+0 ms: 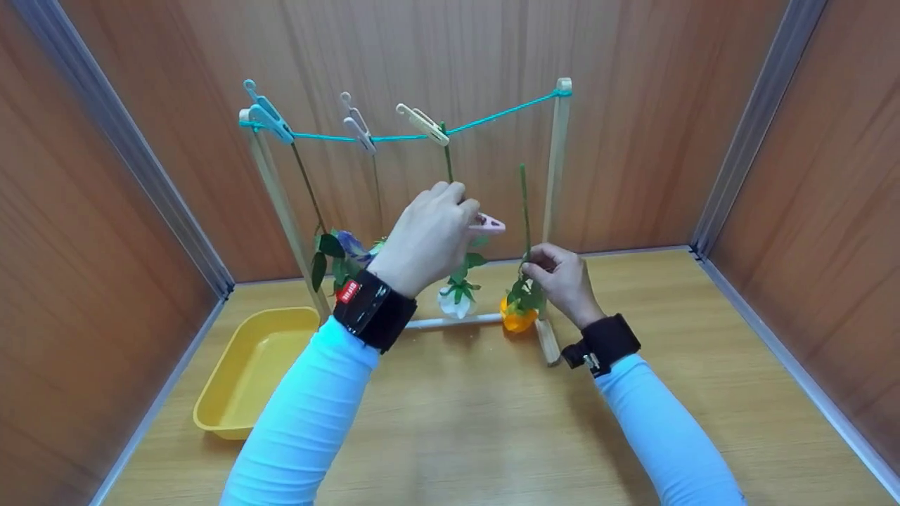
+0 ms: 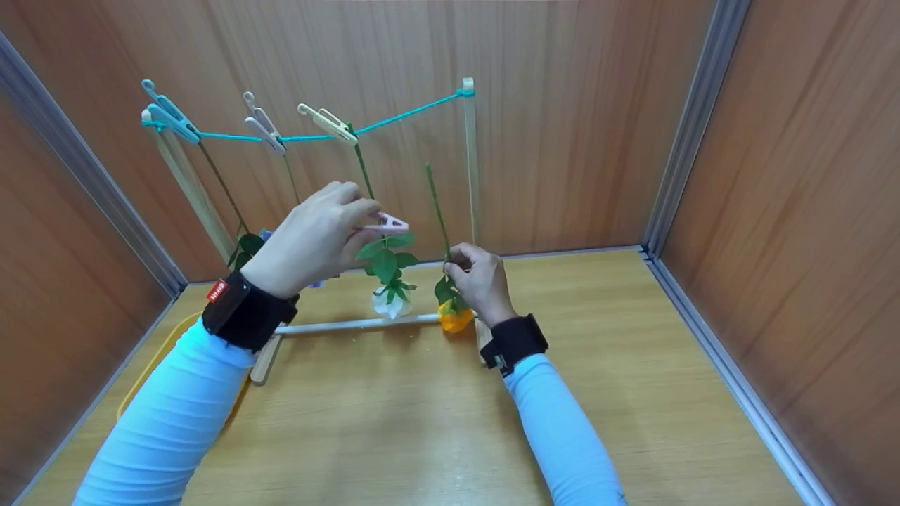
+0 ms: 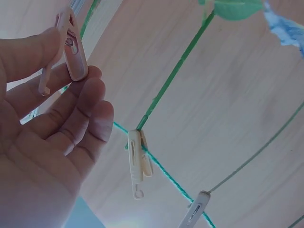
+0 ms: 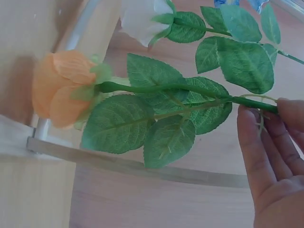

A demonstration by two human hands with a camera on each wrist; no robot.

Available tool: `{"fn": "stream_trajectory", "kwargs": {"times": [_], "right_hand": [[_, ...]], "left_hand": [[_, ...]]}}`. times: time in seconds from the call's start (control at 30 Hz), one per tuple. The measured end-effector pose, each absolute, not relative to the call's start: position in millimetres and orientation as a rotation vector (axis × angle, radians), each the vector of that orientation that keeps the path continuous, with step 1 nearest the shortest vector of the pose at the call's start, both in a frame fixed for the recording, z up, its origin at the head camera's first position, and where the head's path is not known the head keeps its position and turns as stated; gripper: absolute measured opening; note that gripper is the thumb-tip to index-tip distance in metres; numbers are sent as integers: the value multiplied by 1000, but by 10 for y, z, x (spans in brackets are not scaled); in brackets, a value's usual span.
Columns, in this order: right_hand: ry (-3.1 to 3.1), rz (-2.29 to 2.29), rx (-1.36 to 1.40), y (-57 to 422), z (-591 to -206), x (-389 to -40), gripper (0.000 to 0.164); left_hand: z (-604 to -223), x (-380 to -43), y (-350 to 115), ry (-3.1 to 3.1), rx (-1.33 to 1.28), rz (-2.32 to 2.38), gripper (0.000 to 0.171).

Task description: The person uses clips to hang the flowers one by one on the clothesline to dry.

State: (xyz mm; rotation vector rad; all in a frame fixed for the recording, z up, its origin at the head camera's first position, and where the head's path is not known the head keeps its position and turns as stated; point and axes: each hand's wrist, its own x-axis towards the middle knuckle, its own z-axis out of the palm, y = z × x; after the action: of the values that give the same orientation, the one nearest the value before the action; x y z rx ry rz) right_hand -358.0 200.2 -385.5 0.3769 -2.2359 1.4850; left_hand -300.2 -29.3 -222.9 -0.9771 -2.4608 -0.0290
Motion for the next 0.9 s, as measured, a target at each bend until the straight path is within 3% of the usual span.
{"fn": "stream_trajectory", "kwargs": {"times": [0.9], "right_hand": [[-2137, 1325, 398, 2042, -3531, -3753, 8]], "left_hand": [[-1474, -3470, 113, -2556, -844, -66, 24]]}}
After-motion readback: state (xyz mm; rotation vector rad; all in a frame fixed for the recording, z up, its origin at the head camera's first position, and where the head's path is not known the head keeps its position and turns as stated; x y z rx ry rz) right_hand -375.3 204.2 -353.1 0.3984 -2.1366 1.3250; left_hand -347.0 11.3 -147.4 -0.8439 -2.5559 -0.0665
